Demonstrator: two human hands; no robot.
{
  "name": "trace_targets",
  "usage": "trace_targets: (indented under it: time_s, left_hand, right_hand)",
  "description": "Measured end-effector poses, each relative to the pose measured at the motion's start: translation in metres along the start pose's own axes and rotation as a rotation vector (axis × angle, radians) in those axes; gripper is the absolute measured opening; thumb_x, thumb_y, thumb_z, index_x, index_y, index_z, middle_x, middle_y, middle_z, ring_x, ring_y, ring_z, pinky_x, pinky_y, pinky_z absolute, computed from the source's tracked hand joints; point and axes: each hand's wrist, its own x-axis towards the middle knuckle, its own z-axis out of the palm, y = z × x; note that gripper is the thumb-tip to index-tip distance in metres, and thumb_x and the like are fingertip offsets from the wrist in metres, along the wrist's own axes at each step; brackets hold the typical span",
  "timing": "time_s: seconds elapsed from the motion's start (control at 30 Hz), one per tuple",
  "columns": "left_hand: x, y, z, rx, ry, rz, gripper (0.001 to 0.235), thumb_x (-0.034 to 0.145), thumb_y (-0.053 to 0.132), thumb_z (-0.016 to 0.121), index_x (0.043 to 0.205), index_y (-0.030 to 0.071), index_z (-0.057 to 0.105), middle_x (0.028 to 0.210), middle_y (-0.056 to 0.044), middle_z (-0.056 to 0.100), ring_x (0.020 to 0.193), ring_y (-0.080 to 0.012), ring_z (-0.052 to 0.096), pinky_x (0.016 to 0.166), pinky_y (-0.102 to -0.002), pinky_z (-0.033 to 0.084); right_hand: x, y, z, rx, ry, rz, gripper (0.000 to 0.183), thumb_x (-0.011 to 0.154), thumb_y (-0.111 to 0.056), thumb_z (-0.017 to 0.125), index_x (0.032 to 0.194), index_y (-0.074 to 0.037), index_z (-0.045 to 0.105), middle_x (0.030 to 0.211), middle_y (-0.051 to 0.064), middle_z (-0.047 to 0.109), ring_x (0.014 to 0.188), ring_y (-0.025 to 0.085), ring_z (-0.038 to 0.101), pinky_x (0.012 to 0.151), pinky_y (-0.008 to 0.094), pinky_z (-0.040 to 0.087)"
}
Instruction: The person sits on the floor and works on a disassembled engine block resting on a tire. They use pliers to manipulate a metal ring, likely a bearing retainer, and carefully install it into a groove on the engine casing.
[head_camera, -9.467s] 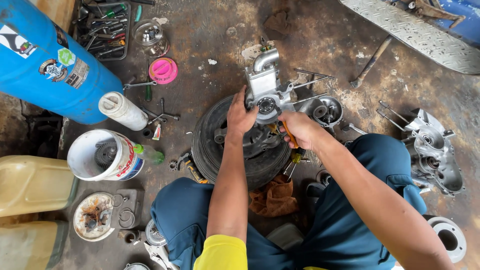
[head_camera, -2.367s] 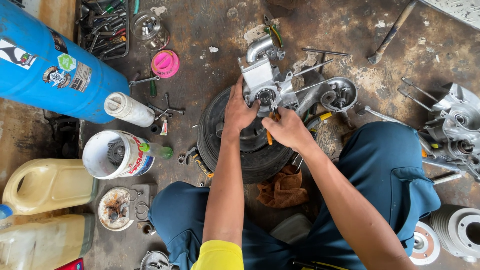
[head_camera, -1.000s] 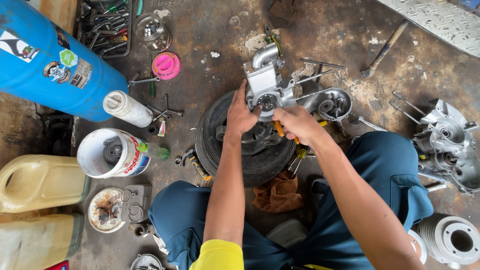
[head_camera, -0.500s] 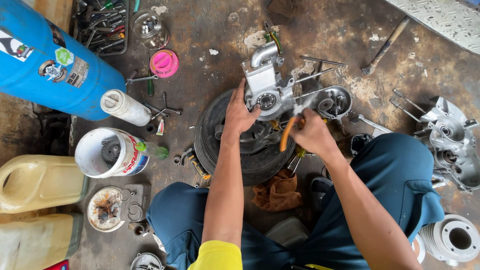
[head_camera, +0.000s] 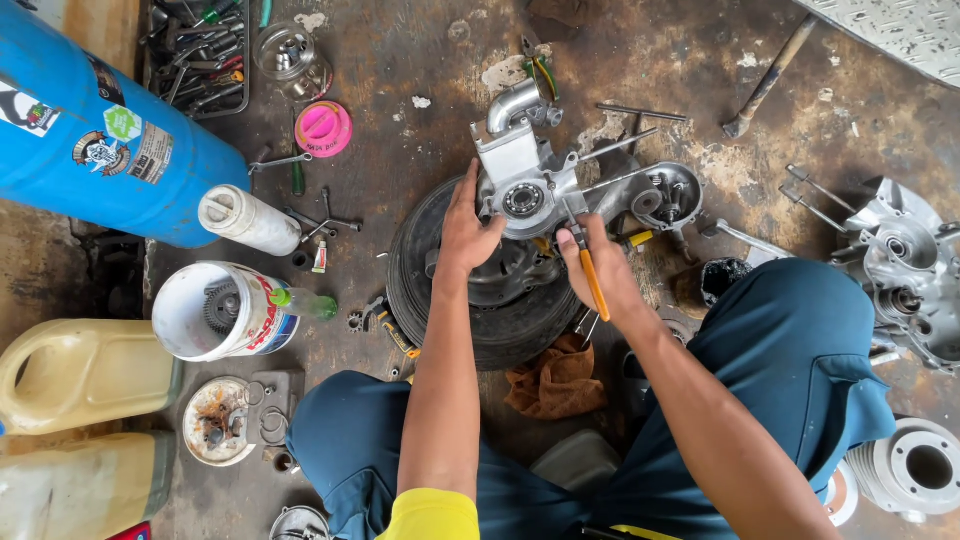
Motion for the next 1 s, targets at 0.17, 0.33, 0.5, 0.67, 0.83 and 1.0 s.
trace_targets:
  time_s: [0.17, 0.33, 0.5, 0.67, 0.83, 1.0]
  left_hand:
    - [-0.001, 0.001, 0.001, 0.004, 0.011, 0.001, 0.091, 0.09, 0.009, 0.064, 0.167, 0.02, 0.017, 0.162, -0.019, 0.034, 0.147, -0.0523, 0.035, 0.118, -0.075, 0.037]
    - [0.001, -0.005, 0.005, -0.009, 0.025, 0.009, 0.09, 0.089, 0.007, 0.063, 0.167, 0.019, 0.018, 0.162, -0.02, 0.035, 0.147, -0.0536, 0.035, 0.118, -0.076, 0.038]
    - [0.01, -0.028, 0.013, 0.053, 0.047, 0.0, 0.098, 0.081, 0.018, 0.071, 0.167, 0.026, 0.024, 0.159, -0.012, 0.042, 0.145, -0.0448, 0.044, 0.118, -0.066, 0.042]
    - [0.008, -0.024, 0.013, 0.028, 0.064, -0.007, 0.096, 0.08, 0.017, 0.069, 0.166, 0.027, 0.026, 0.157, -0.013, 0.045, 0.144, -0.0444, 0.046, 0.117, -0.065, 0.043]
    - [0.008, -0.018, 0.011, 0.009, 0.072, -0.005, 0.096, 0.081, 0.015, 0.068, 0.166, 0.025, 0.027, 0.154, -0.013, 0.048, 0.141, -0.0446, 0.049, 0.115, -0.062, 0.045]
    - [0.007, -0.015, 0.012, 0.014, 0.068, -0.02, 0.096, 0.08, 0.014, 0.068, 0.166, 0.025, 0.027, 0.154, -0.012, 0.047, 0.14, -0.0445, 0.05, 0.114, -0.062, 0.046]
  right_hand:
    - [0.013, 0.014, 0.01, -0.125, 0.098, -0.179, 0.032, 0.105, -0.027, 0.058, 0.129, -0.007, 0.054, 0.082, 0.027, 0.071, 0.08, 0.051, 0.07, 0.06, 0.058, 0.051]
    - [0.029, 0.027, 0.02, -0.267, 0.169, -0.395, 0.033, 0.102, -0.016, 0.064, 0.13, 0.001, 0.065, 0.1, 0.027, 0.072, 0.08, 0.049, 0.071, 0.06, 0.053, 0.059]
    - [0.044, 0.045, 0.033, -0.39, 0.135, -0.51, 0.049, 0.095, -0.019, 0.065, 0.143, -0.008, 0.06, 0.099, 0.013, 0.068, 0.071, 0.04, 0.069, 0.053, 0.05, 0.056]
    - [0.048, 0.05, 0.038, -0.44, 0.152, -0.464, 0.042, 0.097, -0.02, 0.064, 0.136, -0.005, 0.063, 0.1, 0.015, 0.069, 0.074, 0.043, 0.07, 0.054, 0.052, 0.057]
    - [0.05, 0.045, 0.036, -0.459, 0.142, -0.422, 0.044, 0.095, -0.022, 0.066, 0.137, -0.005, 0.062, 0.103, 0.014, 0.068, 0.072, 0.043, 0.07, 0.055, 0.052, 0.058]
    - [0.048, 0.036, 0.03, -0.494, 0.121, -0.402, 0.043, 0.093, -0.022, 0.069, 0.132, -0.004, 0.064, 0.102, 0.015, 0.069, 0.072, 0.045, 0.071, 0.054, 0.054, 0.058]
